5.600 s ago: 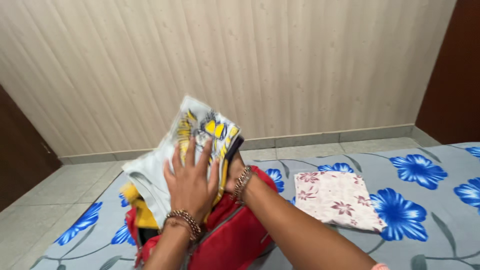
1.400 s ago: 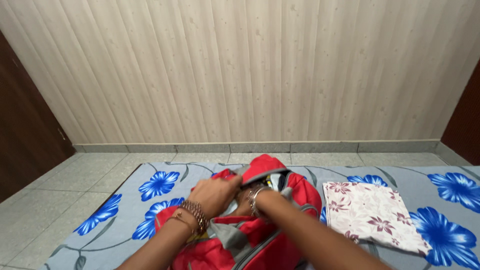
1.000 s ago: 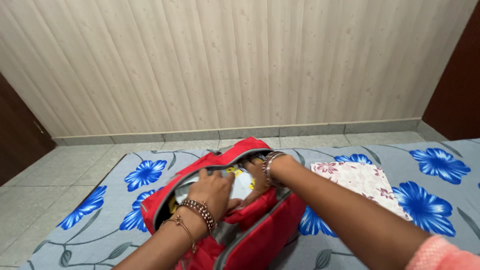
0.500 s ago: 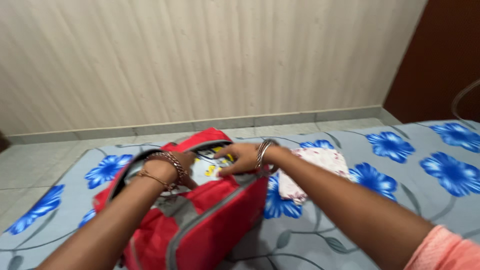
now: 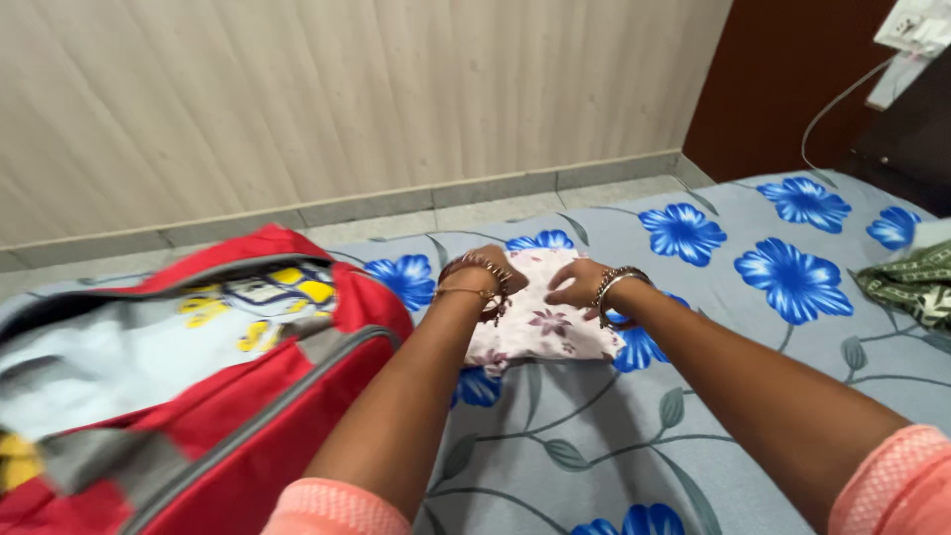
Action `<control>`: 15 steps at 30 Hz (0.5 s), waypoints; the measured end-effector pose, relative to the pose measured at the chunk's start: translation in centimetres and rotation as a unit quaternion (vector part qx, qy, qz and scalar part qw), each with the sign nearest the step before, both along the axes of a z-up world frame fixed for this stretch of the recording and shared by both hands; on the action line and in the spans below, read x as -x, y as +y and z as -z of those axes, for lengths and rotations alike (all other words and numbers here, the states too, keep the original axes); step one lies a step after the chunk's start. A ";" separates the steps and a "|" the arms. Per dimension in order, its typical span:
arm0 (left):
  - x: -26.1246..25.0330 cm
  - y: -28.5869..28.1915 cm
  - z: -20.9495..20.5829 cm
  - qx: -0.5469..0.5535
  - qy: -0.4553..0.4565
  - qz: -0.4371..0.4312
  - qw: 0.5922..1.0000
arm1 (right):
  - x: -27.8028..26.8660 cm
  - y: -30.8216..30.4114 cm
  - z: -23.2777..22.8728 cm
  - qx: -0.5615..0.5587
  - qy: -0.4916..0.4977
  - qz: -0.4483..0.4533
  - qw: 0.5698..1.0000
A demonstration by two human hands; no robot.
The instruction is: The person packs clothes into a red bag, including folding and placing items one at a time and then closing the zipper.
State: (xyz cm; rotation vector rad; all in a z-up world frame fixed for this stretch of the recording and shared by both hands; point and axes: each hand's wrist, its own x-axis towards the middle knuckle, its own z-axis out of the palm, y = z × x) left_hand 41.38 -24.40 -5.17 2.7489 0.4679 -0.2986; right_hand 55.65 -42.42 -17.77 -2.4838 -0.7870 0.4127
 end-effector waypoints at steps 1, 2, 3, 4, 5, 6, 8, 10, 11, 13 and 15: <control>-1.1 0.4 2.2 0.016 0.013 -0.019 1.000 | -1.6 -1.2 2.5 0.010 -0.090 -0.020 0.996; -1.9 0.7 4.2 0.031 0.025 -0.039 0.998 | -2.9 -2.2 4.5 0.060 -0.080 0.032 0.995; -2.1 1.0 6.1 0.021 0.032 -0.086 0.996 | -3.8 -3.2 6.0 0.108 -0.069 0.084 0.988; -2.0 1.6 7.8 0.010 0.038 -0.133 0.990 | -4.2 -4.2 7.0 0.156 -0.058 0.135 0.977; -2.1 2.1 9.1 0.013 0.042 -0.166 0.985 | -4.1 -4.8 7.5 0.171 -0.031 0.146 0.974; -2.3 2.8 10.3 0.015 0.046 -0.199 0.979 | -3.7 -5.2 7.7 0.187 -0.004 0.156 0.970; -2.9 4.5 12.5 0.060 0.045 -0.232 0.970 | -2.8 -5.1 7.3 0.180 0.026 0.193 0.964; -3.8 5.2 14.7 0.102 0.023 -0.264 0.959 | -2.2 -4.1 6.9 0.134 0.034 0.253 0.958; -4.1 5.4 15.5 0.123 -0.001 -0.278 0.953 | -2.4 -3.3 6.7 0.114 0.044 0.254 0.959; -4.4 5.3 16.8 0.166 -0.032 -0.289 0.942 | -3.0 -2.2 6.6 0.074 0.062 0.258 0.961; -4.8 5.2 17.2 0.212 -0.052 -0.282 0.934 | -2.9 -0.7 6.9 0.050 0.085 0.260 0.960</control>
